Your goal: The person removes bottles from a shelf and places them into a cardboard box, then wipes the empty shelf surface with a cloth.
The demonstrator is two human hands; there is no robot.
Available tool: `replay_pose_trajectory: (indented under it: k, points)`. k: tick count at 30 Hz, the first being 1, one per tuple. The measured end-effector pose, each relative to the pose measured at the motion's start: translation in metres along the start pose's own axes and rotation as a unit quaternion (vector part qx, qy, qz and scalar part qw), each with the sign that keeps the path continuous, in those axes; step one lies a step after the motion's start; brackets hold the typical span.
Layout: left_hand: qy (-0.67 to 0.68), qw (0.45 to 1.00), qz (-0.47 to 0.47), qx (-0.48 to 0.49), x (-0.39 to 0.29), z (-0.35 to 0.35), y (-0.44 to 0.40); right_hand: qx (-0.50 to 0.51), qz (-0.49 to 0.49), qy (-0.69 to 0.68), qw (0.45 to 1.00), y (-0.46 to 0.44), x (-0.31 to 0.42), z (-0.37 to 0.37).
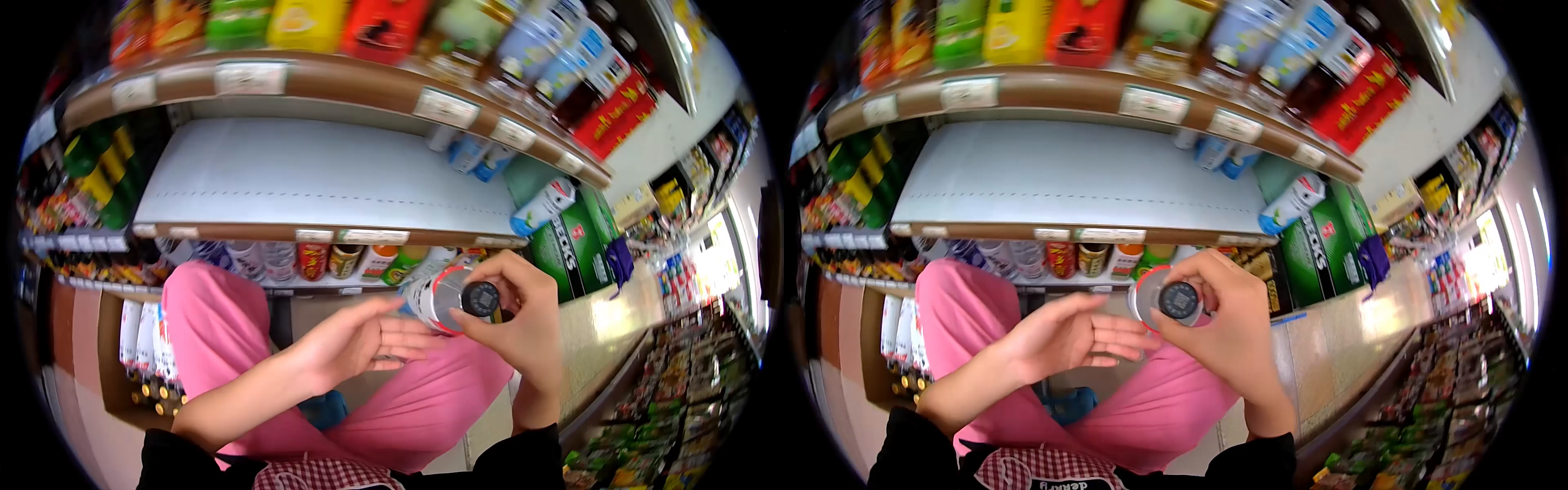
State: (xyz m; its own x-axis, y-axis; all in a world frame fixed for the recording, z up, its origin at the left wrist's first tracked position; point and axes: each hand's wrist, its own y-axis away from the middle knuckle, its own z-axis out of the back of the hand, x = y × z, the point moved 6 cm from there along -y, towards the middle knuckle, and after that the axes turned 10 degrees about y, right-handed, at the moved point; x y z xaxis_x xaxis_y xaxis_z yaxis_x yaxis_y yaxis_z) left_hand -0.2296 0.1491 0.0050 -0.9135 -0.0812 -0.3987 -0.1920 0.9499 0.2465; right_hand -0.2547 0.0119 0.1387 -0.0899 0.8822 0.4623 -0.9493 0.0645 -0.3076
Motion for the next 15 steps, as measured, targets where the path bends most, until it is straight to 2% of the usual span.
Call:
replay_pose_trajectory:
  k: [3,5,9,10,12,13,14,15]
  points:
    - [-0.001,0.998,-0.054,0.023,0.015,0.014,0.049,0.069,-0.011,-0.120,0.990,-0.005,0.011,-0.025]
    - [0.001,0.992,-0.116,0.045,0.029,0.019,0.084,0.111,-0.014,-0.112,0.987,-0.008,0.041,-0.035]
    - [-0.078,0.978,-0.189,0.050,0.050,0.019,0.145,0.149,0.051,-0.146,0.977,-0.013,0.110,-0.053]
    - [-0.062,0.971,-0.228,0.039,0.046,0.019,0.163,0.165,0.088,-0.152,0.971,-0.016,0.126,-0.059]
    - [-0.188,0.941,-0.279,-0.031,0.033,0.030,0.207,0.215,0.150,-0.120,0.957,-0.019,0.153,-0.071]
    - [-0.251,0.920,-0.294,-0.066,0.033,0.033,0.227,0.250,0.168,-0.084,0.950,-0.020,0.170,-0.076]
    - [-0.286,0.835,-0.429,-0.190,0.026,0.035,0.255,0.242,0.106,-0.095,0.960,-0.019,0.182,-0.082]
    - [-0.366,0.732,-0.497,-0.288,0.022,0.032,0.279,0.252,0.116,-0.080,0.957,-0.019,0.199,-0.089]
